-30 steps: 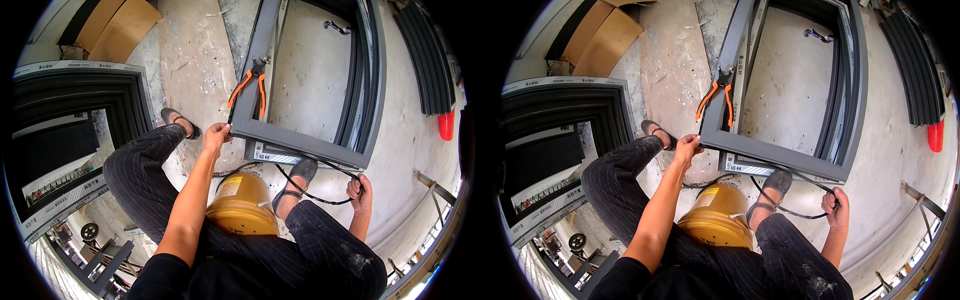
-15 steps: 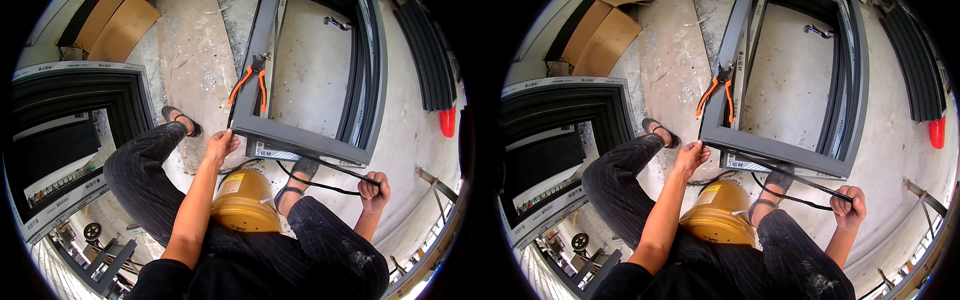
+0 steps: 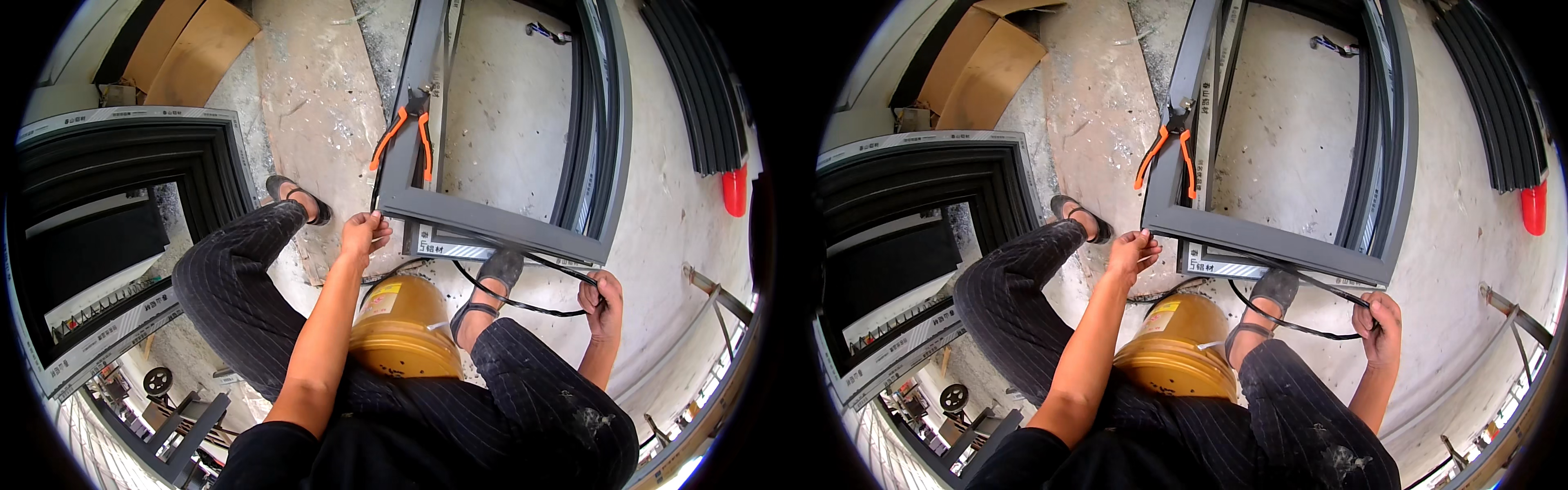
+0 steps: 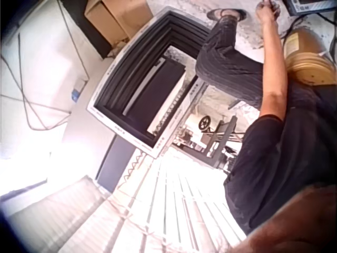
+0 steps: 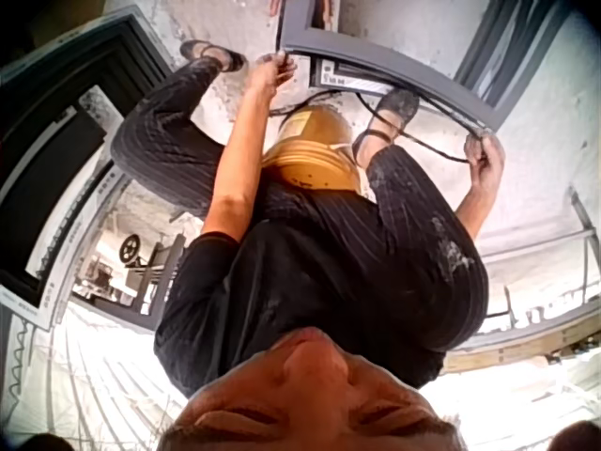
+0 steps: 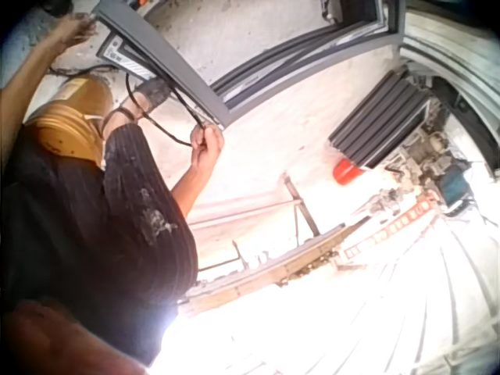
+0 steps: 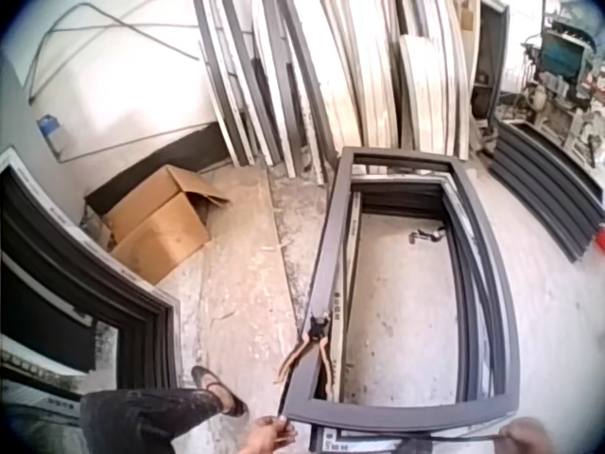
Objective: The person sits on the floor and installs a rubber seal onto a metal window frame. They use pliers to cut the seal to the correct length and press it into the frame's groove by hand.
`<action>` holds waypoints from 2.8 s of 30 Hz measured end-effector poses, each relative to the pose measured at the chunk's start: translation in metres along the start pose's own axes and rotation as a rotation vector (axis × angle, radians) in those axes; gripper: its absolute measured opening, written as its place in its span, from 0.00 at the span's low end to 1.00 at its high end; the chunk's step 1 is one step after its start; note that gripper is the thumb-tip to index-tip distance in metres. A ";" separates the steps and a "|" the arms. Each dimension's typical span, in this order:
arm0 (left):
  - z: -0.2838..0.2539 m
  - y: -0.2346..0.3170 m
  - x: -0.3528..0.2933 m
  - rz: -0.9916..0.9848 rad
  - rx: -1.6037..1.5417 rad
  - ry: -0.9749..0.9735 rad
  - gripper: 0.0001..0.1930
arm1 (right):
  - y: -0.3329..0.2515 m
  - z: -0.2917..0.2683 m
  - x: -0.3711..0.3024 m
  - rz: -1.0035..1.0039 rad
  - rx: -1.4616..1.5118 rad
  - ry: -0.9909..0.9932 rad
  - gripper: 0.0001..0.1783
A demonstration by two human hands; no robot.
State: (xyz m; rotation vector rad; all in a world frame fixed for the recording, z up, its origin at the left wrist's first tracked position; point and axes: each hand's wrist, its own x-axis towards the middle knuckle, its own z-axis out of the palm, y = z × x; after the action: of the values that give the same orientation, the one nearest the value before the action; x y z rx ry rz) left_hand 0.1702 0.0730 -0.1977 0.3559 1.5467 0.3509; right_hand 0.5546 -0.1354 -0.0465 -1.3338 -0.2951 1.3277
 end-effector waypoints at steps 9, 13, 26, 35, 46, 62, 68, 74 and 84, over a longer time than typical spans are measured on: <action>-0.007 -0.017 0.024 0.026 -0.190 -0.039 0.06 | 0.020 -0.028 0.005 0.086 0.066 0.101 0.19; 0.000 -0.018 0.014 0.031 -0.276 -0.055 0.07 | 0.028 -0.034 0.009 0.124 -0.003 0.164 0.19; 0.013 -0.030 0.033 0.160 -0.360 -0.057 0.07 | 0.028 -0.020 0.016 0.238 -0.248 0.275 0.17; -0.022 0.091 0.106 0.232 -0.273 -0.033 0.10 | 0.026 0.029 0.017 0.143 -0.536 0.109 0.06; -0.028 0.092 0.079 0.111 -0.387 -0.337 0.09 | 0.028 0.035 0.026 -0.242 -1.052 0.173 0.03; -0.001 0.095 0.073 0.160 -0.303 -0.167 0.11 | 0.042 0.026 0.029 0.263 0.493 -0.205 0.26; -0.005 0.096 0.094 0.240 -0.301 -0.028 0.09 | 0.064 0.002 0.025 0.364 0.315 -0.098 0.24; -0.004 0.092 0.088 0.166 -0.417 -0.139 0.08 | 0.074 0.002 0.024 0.327 0.418 -0.154 0.23; 0.012 0.078 0.091 0.206 -0.341 -0.037 0.09 | 0.079 -0.004 0.036 0.346 0.187 0.078 0.20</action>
State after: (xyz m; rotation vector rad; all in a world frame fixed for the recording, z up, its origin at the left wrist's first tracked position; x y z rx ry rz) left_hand 0.1822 0.1826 -0.2462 0.2519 1.3859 0.7539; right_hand 0.5286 -0.1315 -0.1293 -1.3117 0.1187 1.5427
